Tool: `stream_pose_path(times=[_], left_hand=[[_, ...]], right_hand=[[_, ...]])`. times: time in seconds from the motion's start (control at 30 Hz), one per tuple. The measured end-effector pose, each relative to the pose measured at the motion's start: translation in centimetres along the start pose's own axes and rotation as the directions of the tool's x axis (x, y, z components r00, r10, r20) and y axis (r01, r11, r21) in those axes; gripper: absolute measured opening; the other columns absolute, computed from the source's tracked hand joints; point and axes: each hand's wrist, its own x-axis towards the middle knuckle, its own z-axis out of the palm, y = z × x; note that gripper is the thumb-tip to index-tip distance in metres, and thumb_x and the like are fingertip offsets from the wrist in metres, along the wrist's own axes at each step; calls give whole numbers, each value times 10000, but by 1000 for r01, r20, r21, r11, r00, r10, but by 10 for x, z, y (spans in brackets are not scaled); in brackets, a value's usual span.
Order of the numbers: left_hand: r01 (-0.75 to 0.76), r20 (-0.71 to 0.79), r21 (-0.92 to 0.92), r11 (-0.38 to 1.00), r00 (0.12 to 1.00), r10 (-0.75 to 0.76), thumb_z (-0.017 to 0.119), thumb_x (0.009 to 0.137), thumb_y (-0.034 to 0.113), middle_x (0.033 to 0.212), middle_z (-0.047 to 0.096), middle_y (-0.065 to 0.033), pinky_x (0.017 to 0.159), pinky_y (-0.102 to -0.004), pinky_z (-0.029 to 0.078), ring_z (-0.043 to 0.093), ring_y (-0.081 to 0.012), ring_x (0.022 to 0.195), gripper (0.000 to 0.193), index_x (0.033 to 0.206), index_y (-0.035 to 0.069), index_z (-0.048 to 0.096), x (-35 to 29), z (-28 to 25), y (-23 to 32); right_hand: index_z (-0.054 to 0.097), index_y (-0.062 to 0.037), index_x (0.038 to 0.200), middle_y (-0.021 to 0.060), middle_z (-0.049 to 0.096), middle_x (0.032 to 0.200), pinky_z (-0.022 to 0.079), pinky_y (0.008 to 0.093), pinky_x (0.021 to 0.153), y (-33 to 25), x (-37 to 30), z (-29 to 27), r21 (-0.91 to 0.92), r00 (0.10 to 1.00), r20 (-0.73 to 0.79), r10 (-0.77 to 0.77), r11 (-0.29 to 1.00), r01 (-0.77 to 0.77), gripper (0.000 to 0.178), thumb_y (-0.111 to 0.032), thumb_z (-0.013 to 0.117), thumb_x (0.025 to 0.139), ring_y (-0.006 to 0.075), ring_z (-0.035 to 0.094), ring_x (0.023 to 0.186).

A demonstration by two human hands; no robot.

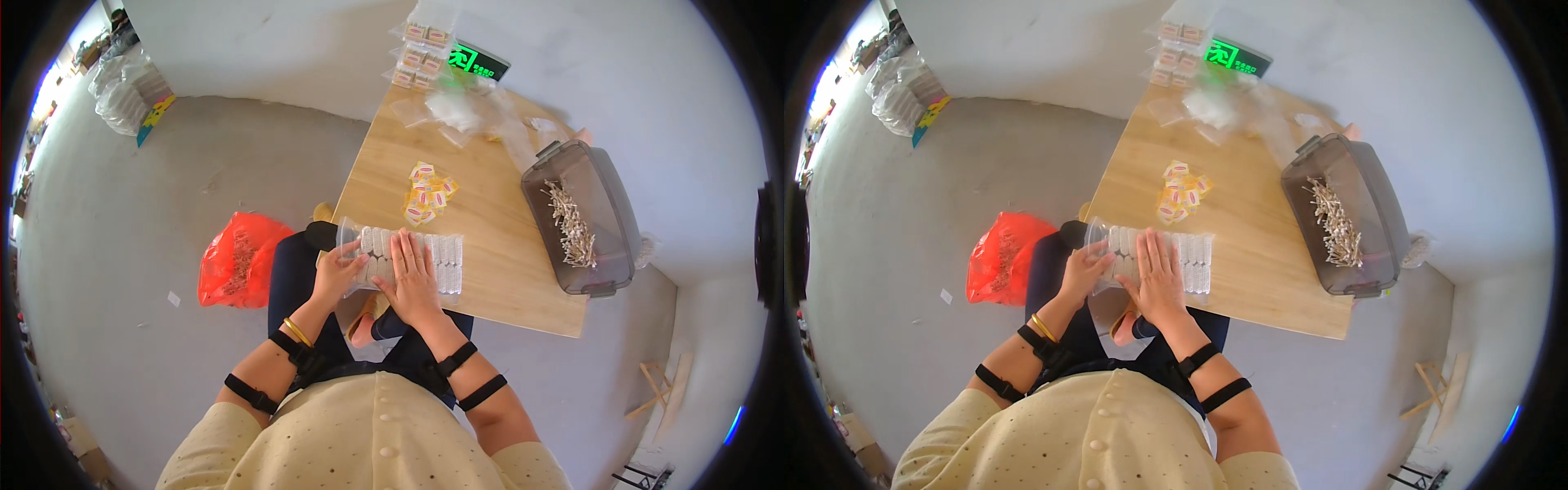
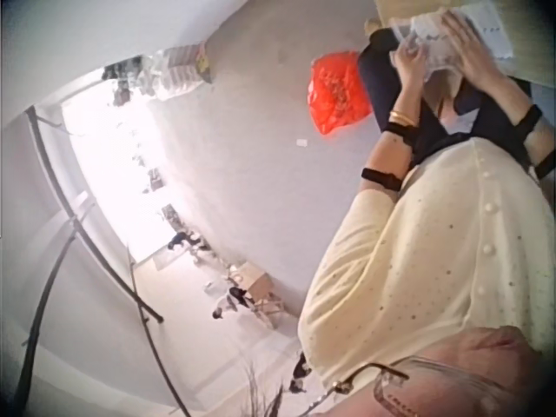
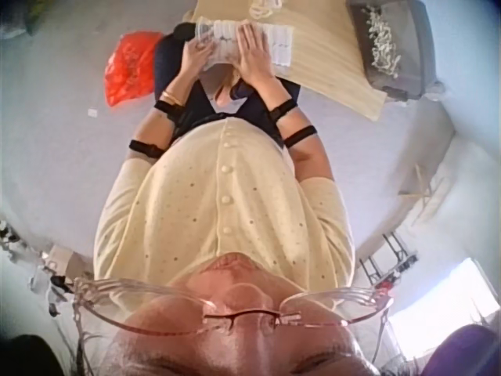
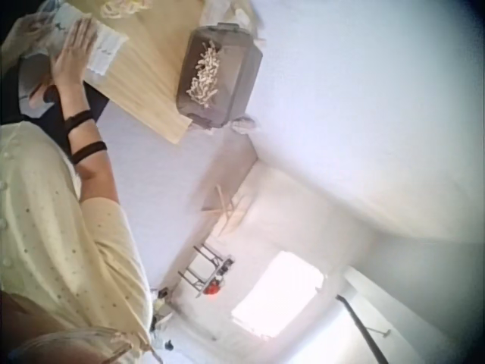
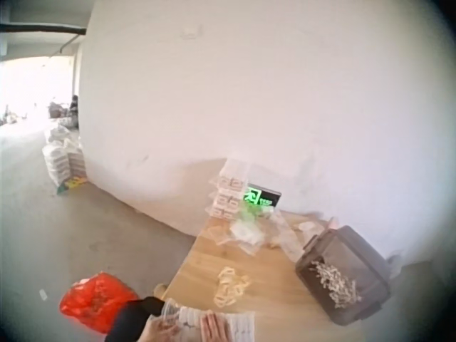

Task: The recorder is seen counting and packing cotton swabs into plastic bags.

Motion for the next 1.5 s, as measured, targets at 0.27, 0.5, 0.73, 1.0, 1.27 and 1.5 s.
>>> stream_pose_path(times=[0.27,0.5,0.73,1.0,1.27,1.5], left_hand=[[1,29,-69,998,1000,1,708,938,168,876,715,-38,680,-214,498,636,-58,752,466,1344,-13,572,3,-5,-8],[-7,40,-145,989,999,13,706,940,174,905,703,-12,684,-207,490,622,-48,760,462,1342,-14,578,6,-5,-15],[-8,30,-119,993,999,11,708,939,172,927,704,-19,683,-210,488,624,-49,767,458,1335,-20,581,6,-6,-17],[-11,19,-133,991,1000,14,720,929,184,883,698,-6,640,-205,466,597,-40,714,455,1322,-11,598,6,-5,-17],[-28,16,-118,993,999,30,746,907,218,824,676,2,635,-213,449,533,-34,682,469,1305,4,621,8,-6,-21],[-21,11,-99,995,1000,22,752,901,226,809,676,-1,643,-221,458,545,-47,687,460,1297,24,635,6,-6,-16]], right_hand=[[598,-85,1253,146,501,1322,335,462,1100,91,-48,-43,374,911,-175,374,881,-290,418,-99,682,843,330,445,1264],[617,-124,1228,140,507,1270,345,436,1089,102,-54,-37,505,930,-95,354,822,-262,394,-91,678,840,326,443,1259],[638,-143,1168,143,492,1239,358,449,1071,98,-44,-35,493,944,-85,320,836,-239,346,-86,693,831,346,441,1236],[649,-156,1126,138,475,1191,376,464,1043,85,-39,-38,434,945,-107,310,869,-236,351,-99,742,793,352,438,1205],[654,-179,1096,127,445,1246,381,484,1028,76,-33,-36,351,948,-135,289,909,-227,354,-122,771,768,370,404,1225],[656,-197,1084,124,442,1262,374,493,1026,67,-26,-32,291,954,-129,272,930,-225,365,-146,789,748,382,392,1232]])
